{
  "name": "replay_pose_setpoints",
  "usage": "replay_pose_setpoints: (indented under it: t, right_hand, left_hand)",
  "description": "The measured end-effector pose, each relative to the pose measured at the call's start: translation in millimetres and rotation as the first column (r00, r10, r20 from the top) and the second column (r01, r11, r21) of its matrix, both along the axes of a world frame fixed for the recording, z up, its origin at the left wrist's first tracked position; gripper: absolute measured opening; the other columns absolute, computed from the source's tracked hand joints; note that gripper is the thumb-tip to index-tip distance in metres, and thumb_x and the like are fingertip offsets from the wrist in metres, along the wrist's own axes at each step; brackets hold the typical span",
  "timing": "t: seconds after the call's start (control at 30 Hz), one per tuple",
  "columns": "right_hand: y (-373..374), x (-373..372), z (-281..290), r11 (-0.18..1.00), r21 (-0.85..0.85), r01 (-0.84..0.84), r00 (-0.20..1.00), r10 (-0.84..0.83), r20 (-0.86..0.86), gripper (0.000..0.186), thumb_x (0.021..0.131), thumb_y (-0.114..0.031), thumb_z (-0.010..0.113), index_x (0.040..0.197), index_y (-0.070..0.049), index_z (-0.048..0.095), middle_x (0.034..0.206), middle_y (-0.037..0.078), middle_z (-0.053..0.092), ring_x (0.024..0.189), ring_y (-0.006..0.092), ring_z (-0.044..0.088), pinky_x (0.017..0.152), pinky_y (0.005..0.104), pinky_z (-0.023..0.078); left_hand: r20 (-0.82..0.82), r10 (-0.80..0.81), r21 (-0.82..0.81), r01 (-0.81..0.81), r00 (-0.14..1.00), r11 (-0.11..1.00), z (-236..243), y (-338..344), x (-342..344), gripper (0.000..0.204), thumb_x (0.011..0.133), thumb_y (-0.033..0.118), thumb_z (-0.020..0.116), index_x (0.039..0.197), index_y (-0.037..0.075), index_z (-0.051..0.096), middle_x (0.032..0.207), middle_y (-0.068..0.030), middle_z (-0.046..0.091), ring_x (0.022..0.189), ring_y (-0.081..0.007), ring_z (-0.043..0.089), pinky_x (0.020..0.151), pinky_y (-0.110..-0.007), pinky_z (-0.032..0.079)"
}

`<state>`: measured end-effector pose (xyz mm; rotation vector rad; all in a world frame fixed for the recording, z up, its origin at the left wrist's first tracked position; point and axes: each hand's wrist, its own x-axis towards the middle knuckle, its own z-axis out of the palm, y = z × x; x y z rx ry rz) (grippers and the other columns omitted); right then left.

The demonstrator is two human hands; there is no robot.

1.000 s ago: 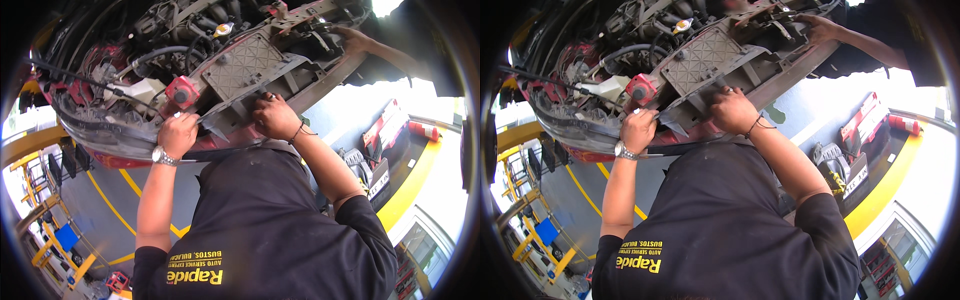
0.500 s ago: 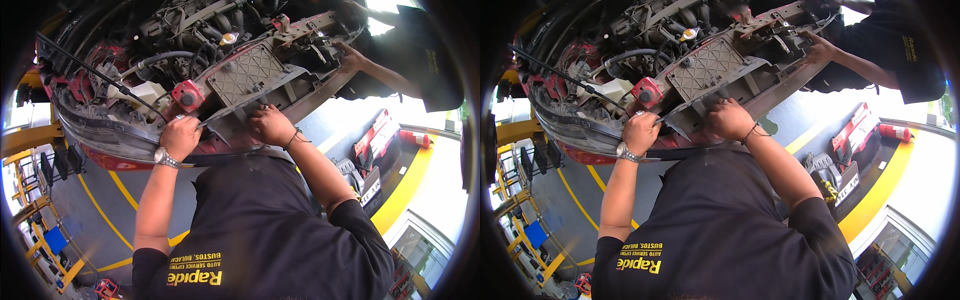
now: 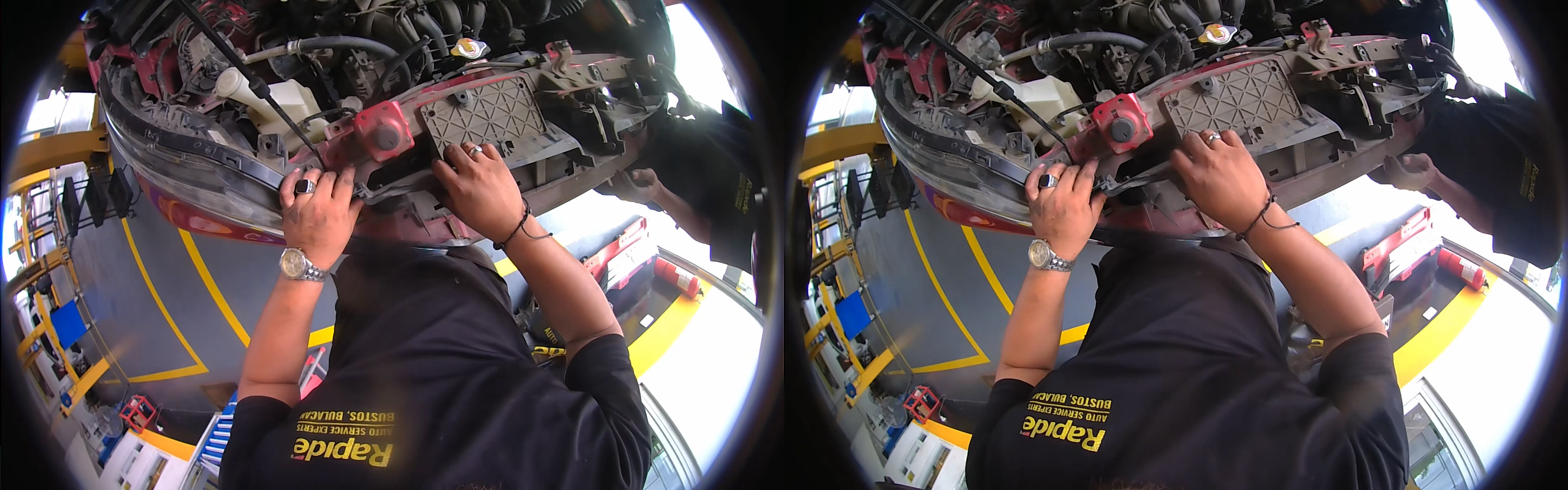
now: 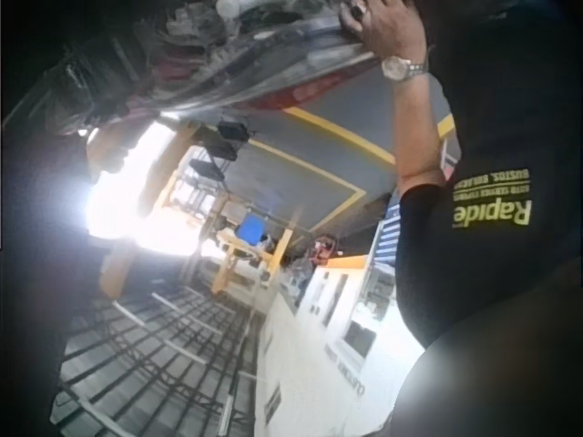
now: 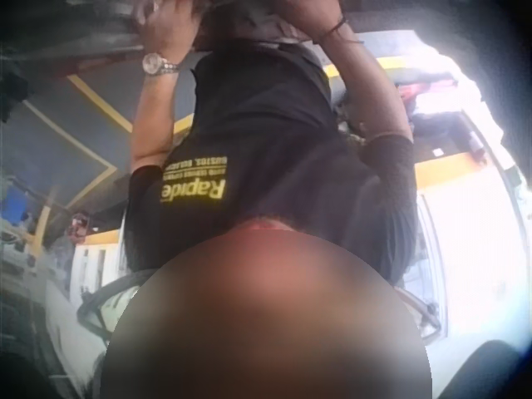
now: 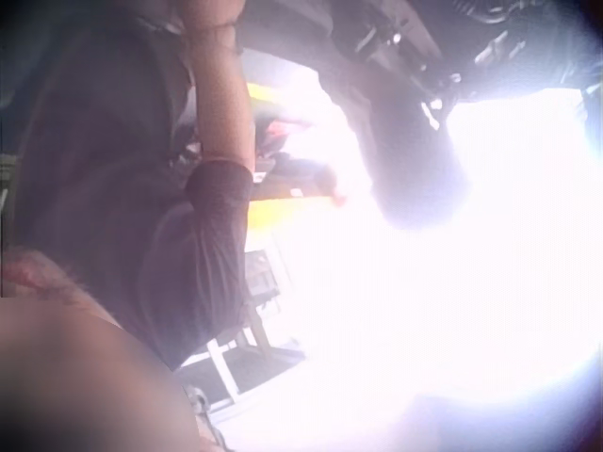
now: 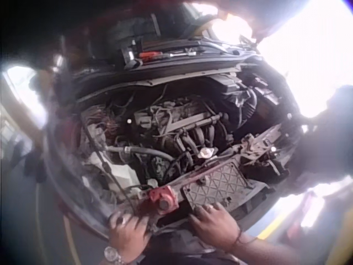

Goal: The person works under the hood of a red car, using a red-handled screwdriver to loosen and remove fasteners from a plastic cover. They then remove the cover and a black rubber component, inspecting them before repositioning the cover back into place.

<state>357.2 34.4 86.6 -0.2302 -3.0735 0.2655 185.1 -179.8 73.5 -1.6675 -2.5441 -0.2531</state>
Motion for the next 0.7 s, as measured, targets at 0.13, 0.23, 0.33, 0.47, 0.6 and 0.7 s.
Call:
replay_pose_setpoints:
  t: [0.13, 0.23, 0.33, 0.47, 0.6, 0.7]
  right_hand:
    - [1.2, -15.3, -7.9, 0.999, -0.003, -0.044, 0.999, 0.044, -0.017, 0.014, 0.081, -0.015, 0.067, 0.095, -0.011, 0.07, 0.104, 0.006, 0.063, 0.1, 0.0238, 0.064, 0.083, 0.039, 0.049]
    - [-1.6, -9.2, -5.9, 0.997, 0.014, -0.082, 0.996, 0.082, -0.044, 0.011, 0.076, -0.017, 0.068, 0.086, -0.012, 0.068, 0.097, 0.002, 0.061, 0.094, 0.0206, 0.063, 0.077, 0.0373, 0.048]
    - [0.2, -10.8, -8.4, 0.997, 0.02, -0.075, 0.993, 0.076, -0.088, 0.012, 0.074, -0.018, 0.069, 0.085, -0.012, 0.067, 0.093, 0.001, 0.058, 0.091, 0.0196, 0.061, 0.076, 0.037, 0.047]
    - [0.1, -10.9, -10.8, 0.998, -0.024, -0.058, 0.989, 0.054, -0.134, 0.015, 0.071, -0.018, 0.069, 0.085, -0.013, 0.067, 0.091, 0.0, 0.056, 0.088, 0.0186, 0.06, 0.072, 0.036, 0.046]
    - [0.0, -10.7, -13.4, 0.996, -0.071, -0.048, 0.987, 0.037, -0.158, 0.016, 0.067, -0.02, 0.067, 0.082, -0.015, 0.067, 0.092, -0.002, 0.057, 0.085, 0.0166, 0.059, 0.07, 0.0334, 0.045]
    - [1.0, -11.6, -12.1, 0.994, -0.103, -0.032, 0.991, 0.018, -0.134, 0.014, 0.067, -0.021, 0.067, 0.08, -0.018, 0.068, 0.096, -0.004, 0.058, 0.087, 0.0143, 0.058, 0.072, 0.0312, 0.045]
  left_hand:
    - [-0.061, -0.033, 0.023, 0.035, 0.998, 0.999, -3.2, -0.1, -4.4, 0.029, 0.077, 0.021, 0.079, 0.106, 0.019, 0.076, 0.098, 0.0031, 0.068, 0.103, -0.0177, 0.063, 0.108, -0.047, 0.032]
    - [-0.118, -0.118, 0.061, 0.126, 0.986, 0.99, -9.7, -6.1, -8.3, 0.023, 0.08, 0.02, 0.074, 0.103, 0.018, 0.076, 0.092, 0.0048, 0.065, 0.101, -0.0145, 0.062, 0.106, -0.047, 0.033]
    - [-0.16, -0.137, 0.082, 0.151, 0.978, 0.985, -13.8, -6.3, -10.6, 0.023, 0.08, 0.019, 0.073, 0.103, 0.017, 0.076, 0.091, 0.0053, 0.064, 0.099, -0.0132, 0.062, 0.106, -0.046, 0.032]
    - [-0.07, -0.067, 0.177, 0.078, 0.995, 0.981, -7.7, -8.3, -7.1, 0.027, 0.072, 0.017, 0.081, 0.098, 0.015, 0.074, 0.101, 0.0005, 0.067, 0.108, -0.022, 0.06, 0.106, -0.048, 0.038]
    - [-0.081, 0.05, 0.188, -0.034, 0.995, 0.981, -9.4, -18.0, -3.4, 0.029, 0.068, 0.02, 0.085, 0.092, 0.015, 0.069, 0.108, -0.0016, 0.067, 0.111, -0.0273, 0.058, 0.106, -0.049, 0.038]
    - [-0.163, 0.024, -0.124, -0.045, 0.986, 0.991, 6.7, 0.2, -0.3, 0.033, 0.069, 0.023, 0.08, 0.101, 0.02, 0.076, 0.109, 0.0039, 0.066, 0.108, -0.0196, 0.056, 0.107, -0.051, 0.028]
